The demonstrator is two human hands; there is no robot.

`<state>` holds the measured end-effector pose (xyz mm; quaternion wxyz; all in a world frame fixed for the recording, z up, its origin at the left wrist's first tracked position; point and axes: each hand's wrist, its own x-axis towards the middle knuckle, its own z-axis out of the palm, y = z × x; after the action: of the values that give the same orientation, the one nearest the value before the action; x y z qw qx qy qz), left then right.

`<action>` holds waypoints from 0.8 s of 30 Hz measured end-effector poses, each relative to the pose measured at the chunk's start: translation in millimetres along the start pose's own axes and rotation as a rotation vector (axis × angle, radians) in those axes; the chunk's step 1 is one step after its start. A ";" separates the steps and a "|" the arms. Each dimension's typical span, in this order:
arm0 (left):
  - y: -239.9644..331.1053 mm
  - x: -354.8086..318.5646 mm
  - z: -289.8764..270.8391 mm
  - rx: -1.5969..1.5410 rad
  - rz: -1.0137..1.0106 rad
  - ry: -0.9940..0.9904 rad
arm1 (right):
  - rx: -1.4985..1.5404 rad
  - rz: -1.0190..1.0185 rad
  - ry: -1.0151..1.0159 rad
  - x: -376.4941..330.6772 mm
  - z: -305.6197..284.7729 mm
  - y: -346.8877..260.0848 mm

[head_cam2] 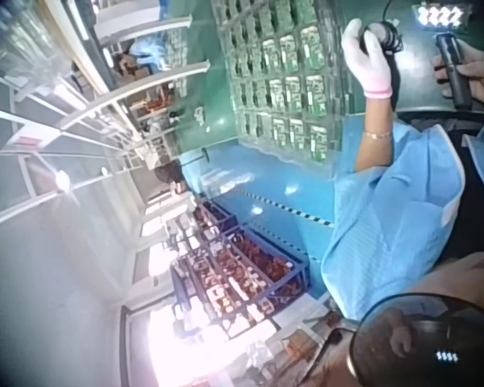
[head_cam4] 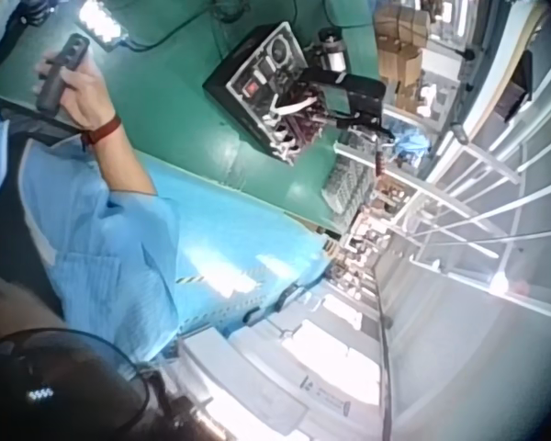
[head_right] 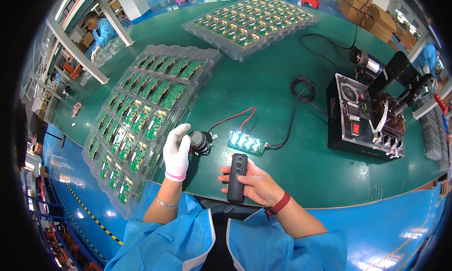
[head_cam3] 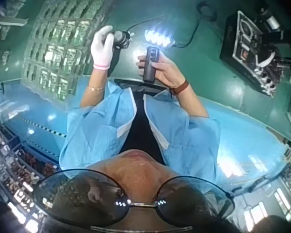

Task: The person tests circuit boards by picking them one at a time from a tray, plugging a test connector into each board, holding a sensor while pressing buttons on a remote control to activate the lights, and returning the tested boards to the tray.

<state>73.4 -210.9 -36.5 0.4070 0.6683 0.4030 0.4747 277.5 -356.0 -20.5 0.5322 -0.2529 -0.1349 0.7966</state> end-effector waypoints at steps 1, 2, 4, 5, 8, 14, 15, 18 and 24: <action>-0.2 0.6 0.7 -0.001 0.002 -0.004 | 0.005 0.000 -0.002 0.0 0.0 0.0; -0.4 0.6 1.6 -0.005 0.019 0.029 | 0.006 -0.004 -0.001 -0.6 1.1 -0.2; 1.0 0.8 2.0 -0.011 0.039 0.058 | 0.002 0.000 0.006 -1.6 4.5 -1.5; -0.5 0.4 1.8 0.002 0.041 0.059 | 0.005 0.000 0.010 -0.6 3.1 -1.4; -1.1 -0.3 2.2 0.014 0.039 0.058 | 0.013 0.008 -0.003 0.5 0.2 -0.8; 0.5 -0.3 1.9 0.009 0.043 0.061 | 0.025 0.002 -0.013 -0.5 0.9 -0.1; 0.2 -0.1 1.8 0.010 0.048 0.059 | 0.020 0.002 -0.009 -0.4 0.9 -0.3; -0.5 0.2 1.8 0.018 0.046 0.063 | 0.007 0.005 -0.003 0.3 1.6 -0.8; 0.0 0.6 2.0 0.014 0.039 0.066 | -0.011 0.000 0.001 0.1 1.5 -0.7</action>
<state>75.5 -210.6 -36.7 0.3795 0.6629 0.4065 0.5012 277.2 -355.5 -18.9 0.5308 -0.2562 -0.1389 0.7958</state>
